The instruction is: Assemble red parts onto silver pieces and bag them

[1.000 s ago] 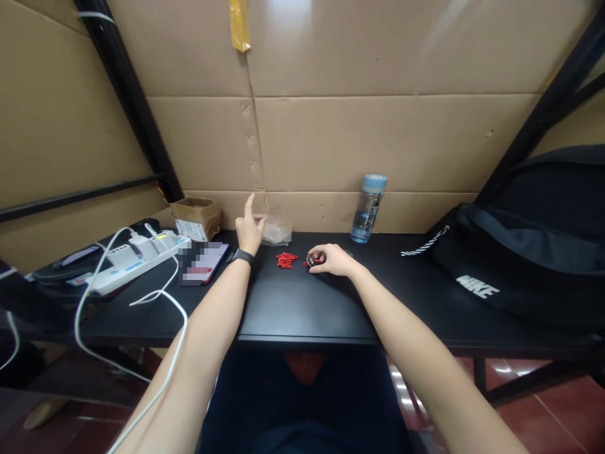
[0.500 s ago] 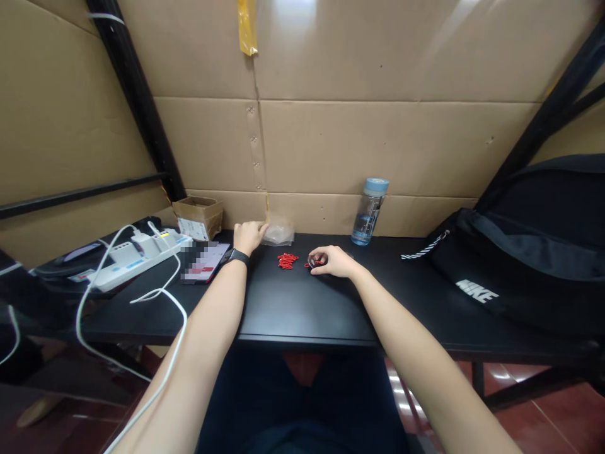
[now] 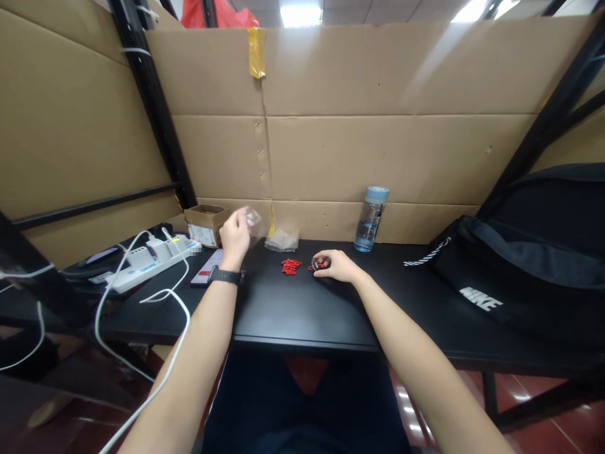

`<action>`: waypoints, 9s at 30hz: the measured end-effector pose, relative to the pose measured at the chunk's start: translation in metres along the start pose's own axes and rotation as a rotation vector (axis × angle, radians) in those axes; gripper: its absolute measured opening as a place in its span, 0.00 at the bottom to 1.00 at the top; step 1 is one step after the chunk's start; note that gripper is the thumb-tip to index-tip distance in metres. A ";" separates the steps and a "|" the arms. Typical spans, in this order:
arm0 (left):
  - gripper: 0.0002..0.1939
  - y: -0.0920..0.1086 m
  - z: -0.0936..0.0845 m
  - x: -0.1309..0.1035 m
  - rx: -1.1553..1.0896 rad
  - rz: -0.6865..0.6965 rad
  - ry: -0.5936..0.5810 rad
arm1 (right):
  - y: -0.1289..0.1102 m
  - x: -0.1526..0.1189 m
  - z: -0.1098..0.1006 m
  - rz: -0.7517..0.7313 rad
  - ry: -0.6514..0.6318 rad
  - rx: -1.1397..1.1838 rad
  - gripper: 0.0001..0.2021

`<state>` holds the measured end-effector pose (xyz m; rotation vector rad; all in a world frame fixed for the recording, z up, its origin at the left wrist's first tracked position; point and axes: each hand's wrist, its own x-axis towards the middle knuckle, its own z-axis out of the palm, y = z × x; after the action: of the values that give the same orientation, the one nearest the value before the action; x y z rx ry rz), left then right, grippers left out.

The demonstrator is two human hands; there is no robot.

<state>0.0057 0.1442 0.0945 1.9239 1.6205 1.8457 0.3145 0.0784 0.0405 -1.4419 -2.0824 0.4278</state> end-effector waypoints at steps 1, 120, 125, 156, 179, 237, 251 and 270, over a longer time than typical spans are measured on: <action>0.26 0.010 -0.004 -0.012 -0.079 0.023 -0.083 | 0.000 0.000 -0.002 -0.005 0.012 0.003 0.24; 0.16 0.061 -0.060 -0.194 0.077 0.641 -0.752 | -0.079 -0.120 0.034 0.177 0.224 -0.446 0.09; 0.18 0.061 -0.062 -0.191 0.051 0.677 -0.824 | -0.083 -0.121 0.035 0.130 0.307 -0.492 0.07; 0.09 0.059 -0.049 -0.188 0.001 0.404 -0.706 | -0.064 -0.131 0.000 -0.153 0.090 -0.140 0.10; 0.11 0.055 -0.058 -0.175 -0.297 0.143 -0.801 | -0.083 -0.134 -0.005 -0.157 0.009 0.063 0.07; 0.17 0.048 -0.052 -0.182 -0.078 0.180 -0.702 | -0.087 -0.126 0.022 0.081 0.066 0.129 0.15; 0.18 0.059 -0.056 -0.190 0.096 0.448 -0.686 | -0.090 -0.126 0.036 -0.140 0.135 -0.179 0.16; 0.17 0.062 -0.053 -0.192 0.195 0.515 -0.652 | -0.080 -0.142 0.007 -0.024 -0.145 -0.331 0.27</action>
<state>0.0517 -0.0414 0.0115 2.8192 1.1914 0.9522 0.2879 -0.0819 0.0415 -1.6097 -2.3698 0.1871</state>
